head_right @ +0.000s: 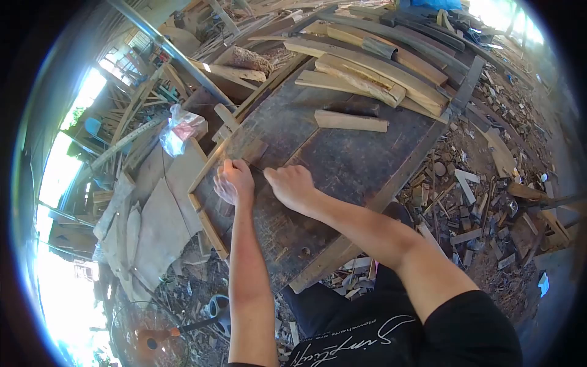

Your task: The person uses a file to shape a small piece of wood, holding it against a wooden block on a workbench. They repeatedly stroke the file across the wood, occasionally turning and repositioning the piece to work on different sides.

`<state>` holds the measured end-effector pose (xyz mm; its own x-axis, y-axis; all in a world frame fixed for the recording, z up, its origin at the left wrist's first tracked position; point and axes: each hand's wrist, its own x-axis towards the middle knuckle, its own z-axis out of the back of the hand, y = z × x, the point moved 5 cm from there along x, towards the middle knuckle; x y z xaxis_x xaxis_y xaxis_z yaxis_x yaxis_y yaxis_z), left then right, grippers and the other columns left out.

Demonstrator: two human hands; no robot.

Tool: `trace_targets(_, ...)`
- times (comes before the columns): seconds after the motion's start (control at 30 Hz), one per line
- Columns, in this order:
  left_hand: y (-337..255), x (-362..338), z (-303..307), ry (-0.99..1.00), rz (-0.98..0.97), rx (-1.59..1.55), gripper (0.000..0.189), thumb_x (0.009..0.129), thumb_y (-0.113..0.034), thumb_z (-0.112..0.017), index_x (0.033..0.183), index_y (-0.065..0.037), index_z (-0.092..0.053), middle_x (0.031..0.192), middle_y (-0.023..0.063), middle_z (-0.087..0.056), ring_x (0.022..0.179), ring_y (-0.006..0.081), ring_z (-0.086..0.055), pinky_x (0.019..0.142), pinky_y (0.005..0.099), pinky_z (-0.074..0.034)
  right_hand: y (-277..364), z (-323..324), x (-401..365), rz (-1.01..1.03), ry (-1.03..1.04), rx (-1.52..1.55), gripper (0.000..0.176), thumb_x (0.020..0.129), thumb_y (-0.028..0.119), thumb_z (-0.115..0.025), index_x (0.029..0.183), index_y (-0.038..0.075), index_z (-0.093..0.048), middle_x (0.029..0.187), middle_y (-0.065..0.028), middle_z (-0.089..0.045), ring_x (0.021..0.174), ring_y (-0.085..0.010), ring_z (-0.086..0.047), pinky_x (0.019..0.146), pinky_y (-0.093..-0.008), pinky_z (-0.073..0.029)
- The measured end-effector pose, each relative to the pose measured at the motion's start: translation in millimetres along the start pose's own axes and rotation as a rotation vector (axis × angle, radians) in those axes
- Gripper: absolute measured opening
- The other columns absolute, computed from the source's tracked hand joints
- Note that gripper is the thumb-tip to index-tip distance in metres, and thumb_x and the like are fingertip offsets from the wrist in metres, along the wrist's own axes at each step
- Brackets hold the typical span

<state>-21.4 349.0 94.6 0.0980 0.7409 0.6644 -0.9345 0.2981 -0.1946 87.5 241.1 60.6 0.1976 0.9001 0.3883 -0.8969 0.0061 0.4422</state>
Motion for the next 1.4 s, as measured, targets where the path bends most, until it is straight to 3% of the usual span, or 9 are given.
trace_targets(0.17,4,1,2,0.019,0.044,-0.008,0.026,0.089,-0.028,-0.055,0.08,-0.007,-0.067,0.088,0.0153,-0.068,0.086,0.0367,-0.063,0.076,0.0487,-0.048,13,-1,22,0.056,-0.124,-0.012,0.008,0.091,0.015,-0.052,0.094,0.011,-0.058,0.08,-0.0134,-0.071,0.078,-0.0326,-0.071,0.069,-0.0442,-0.053)
trace_targets(0.37,0,2,1,0.02,0.087,0.06,0.026,0.09,-0.029,-0.055,0.082,-0.008,-0.068,0.089,0.0154,-0.067,0.088,0.0364,-0.063,0.076,0.0483,-0.048,-1,38,-49,0.005,0.06,-0.035,0.006,0.092,0.016,-0.053,0.093,0.01,-0.055,0.074,-0.0144,-0.069,0.074,-0.0334,-0.07,0.064,-0.0457,-0.052)
trace_targets(0.63,1,-3,3,-0.001,0.026,0.058,0.025,0.09,-0.03,-0.055,0.082,-0.011,-0.069,0.09,0.0135,-0.068,0.089,0.0349,-0.064,0.077,0.0493,-0.05,6,41,-72,0.014,-0.026,-0.006,0.007,0.091,0.016,-0.053,0.092,0.009,-0.054,0.069,-0.0148,-0.068,0.067,-0.035,-0.07,0.058,-0.0425,-0.055)
trace_targets(0.8,-4,-13,5,0.013,-0.077,-0.092,0.029,0.091,-0.037,-0.059,0.082,-0.009,-0.065,0.09,0.0119,-0.066,0.092,0.0344,-0.062,0.078,0.051,-0.047,1,44,-74,-0.037,0.001,-0.005,0.008,0.091,0.016,-0.052,0.093,0.008,-0.053,0.068,-0.0164,-0.067,0.065,-0.0355,-0.07,0.056,-0.0458,-0.054)
trace_targets(1.03,-3,-16,10,0.012,-0.032,-0.094,0.035,0.095,-0.041,-0.058,0.086,-0.008,-0.062,0.093,0.0108,-0.058,0.093,0.0319,-0.059,0.081,0.0486,-0.042,1,39,-72,-0.044,-0.024,0.087,0.015,0.095,0.022,-0.053,0.093,0.007,-0.053,0.066,-0.0169,-0.066,0.065,-0.0369,-0.069,0.056,-0.0493,-0.053)
trace_targets(1.17,-6,-19,22,-0.075,-0.049,-0.016,0.032,0.09,-0.041,-0.063,0.087,-0.01,-0.064,0.094,0.0097,-0.059,0.087,0.032,-0.06,0.077,0.0494,-0.043,3,43,-71,-0.039,0.013,0.038,0.018,0.096,0.024,-0.054,0.093,0.006,-0.053,0.068,-0.0191,-0.066,0.067,-0.0401,-0.068,0.055,-0.0525,-0.051)
trace_targets(1.23,1,-21,24,-0.034,0.008,-0.166,0.03,0.089,-0.039,-0.063,0.08,-0.011,-0.067,0.091,0.0086,-0.065,0.086,0.0301,-0.065,0.071,0.0476,-0.047,-1,35,-71,-0.012,0.068,-0.005,0.016,0.095,0.021,-0.053,0.093,0.005,-0.053,0.071,-0.0205,-0.067,0.069,-0.0419,-0.067,0.058,-0.0536,-0.05)
trace_targets(1.3,-2,-13,24,0.118,0.092,0.011,0.023,0.087,-0.033,-0.065,0.077,-0.012,-0.067,0.078,0.009,-0.067,0.071,0.0305,-0.066,0.06,0.0473,-0.05,4,40,-67,-0.005,0.164,-0.128,0.017,0.097,0.019,-0.047,0.099,0.004,-0.057,0.074,-0.0219,-0.068,0.07,-0.0416,-0.068,0.061,-0.0539,-0.051)
trace_targets(1.4,10,-19,-2,-0.12,0.089,-0.209,0.018,0.085,-0.03,-0.063,0.082,-0.012,-0.067,0.085,0.01,-0.063,0.083,0.0299,-0.064,0.071,0.0461,-0.047,12,45,-63,0.048,0.148,-0.191,0.023,0.1,0.023,-0.048,0.11,0.006,-0.059,0.077,-0.0225,-0.068,0.074,-0.0441,-0.067,0.064,-0.0555,-0.049)
